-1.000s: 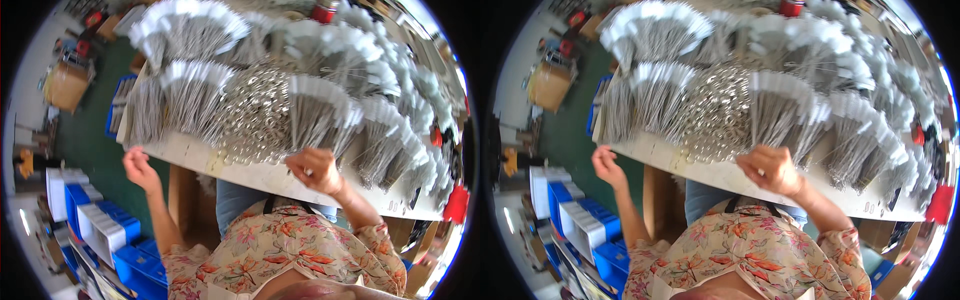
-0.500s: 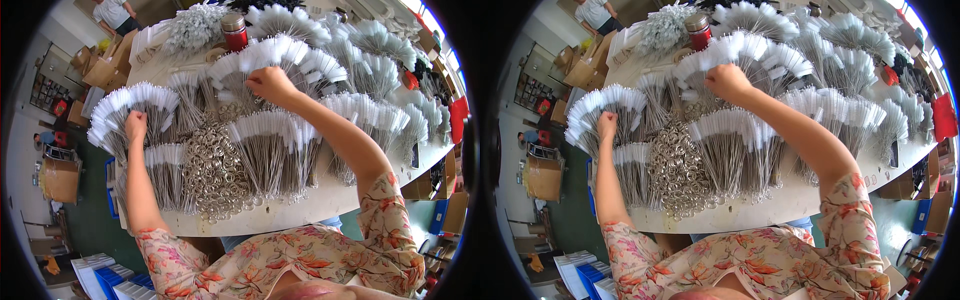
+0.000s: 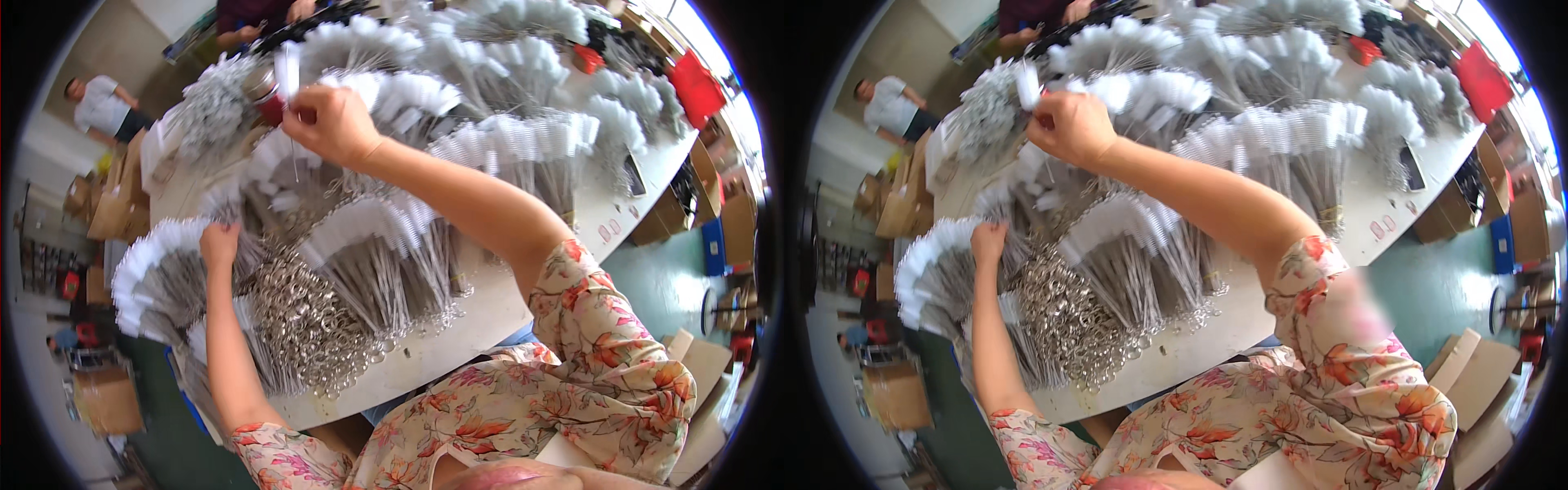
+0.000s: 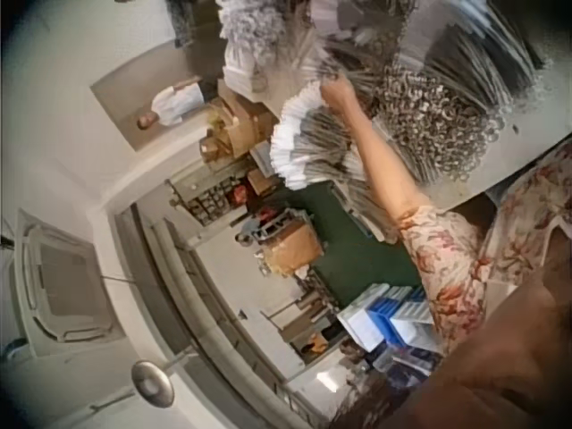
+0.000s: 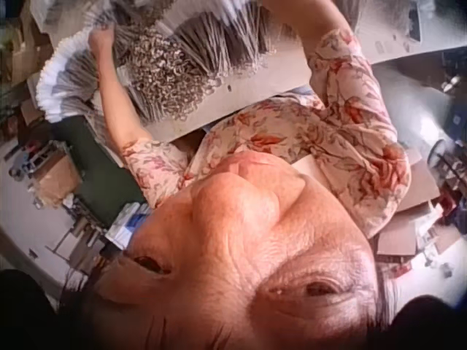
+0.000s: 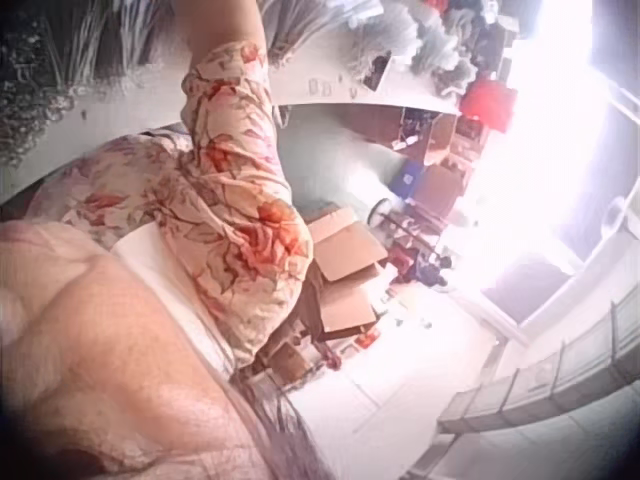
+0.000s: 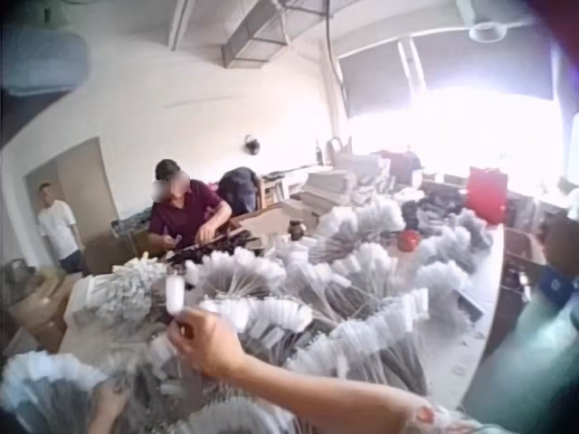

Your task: The person attaches metal rings to brushes and assembles small white brushes by hand in an industrial workspace.

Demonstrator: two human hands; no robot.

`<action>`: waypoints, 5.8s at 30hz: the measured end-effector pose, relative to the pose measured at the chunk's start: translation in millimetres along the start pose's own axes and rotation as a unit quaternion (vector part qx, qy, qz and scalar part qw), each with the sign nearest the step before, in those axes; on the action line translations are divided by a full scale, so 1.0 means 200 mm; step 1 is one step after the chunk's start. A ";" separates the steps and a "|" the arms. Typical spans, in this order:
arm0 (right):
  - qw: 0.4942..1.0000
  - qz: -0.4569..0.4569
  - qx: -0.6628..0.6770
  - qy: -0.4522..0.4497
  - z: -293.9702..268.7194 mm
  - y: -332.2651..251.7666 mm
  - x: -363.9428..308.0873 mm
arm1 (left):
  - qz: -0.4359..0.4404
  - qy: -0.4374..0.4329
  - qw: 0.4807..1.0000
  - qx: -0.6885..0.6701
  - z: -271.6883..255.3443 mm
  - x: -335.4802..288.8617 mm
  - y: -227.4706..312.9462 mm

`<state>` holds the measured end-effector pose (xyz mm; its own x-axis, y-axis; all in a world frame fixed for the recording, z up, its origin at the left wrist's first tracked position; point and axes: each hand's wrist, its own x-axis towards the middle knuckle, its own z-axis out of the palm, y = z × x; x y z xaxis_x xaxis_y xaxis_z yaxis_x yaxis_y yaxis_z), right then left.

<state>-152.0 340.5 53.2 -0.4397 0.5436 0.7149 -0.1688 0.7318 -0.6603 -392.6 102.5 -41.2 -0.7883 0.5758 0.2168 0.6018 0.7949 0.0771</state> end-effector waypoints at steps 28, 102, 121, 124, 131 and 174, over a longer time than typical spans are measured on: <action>0.955 0.071 -0.289 0.016 -1.09 0.72 0.30 | -0.134 0.011 0.921 -0.367 0.00 -0.13 -0.08; 0.780 0.209 -0.019 -0.589 -0.86 -0.35 -1.24 | 0.128 0.108 0.915 -0.367 -0.13 -1.67 0.73; 0.899 0.122 0.104 -0.409 -0.51 -0.54 -1.18 | -0.040 0.109 0.888 -0.446 -0.18 -1.55 0.57; 0.905 0.129 0.161 -0.372 -0.50 -0.56 -1.17 | -0.105 0.014 0.766 -0.634 -0.32 -1.61 0.68; 0.860 0.244 0.248 -0.374 -0.52 -0.64 -1.13 | -0.010 0.029 0.755 -0.655 -0.39 -1.67 0.83; 0.917 -0.040 -0.017 -0.397 -0.43 -0.49 -1.42 | -0.057 0.035 0.883 -0.465 -0.41 -1.39 0.31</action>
<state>65.0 149.2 -66.3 -0.9332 0.0267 0.3583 -0.2064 0.7765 -0.5954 -126.7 -24.3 -15.9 -0.8607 0.4621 0.2136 0.3895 0.3276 0.8608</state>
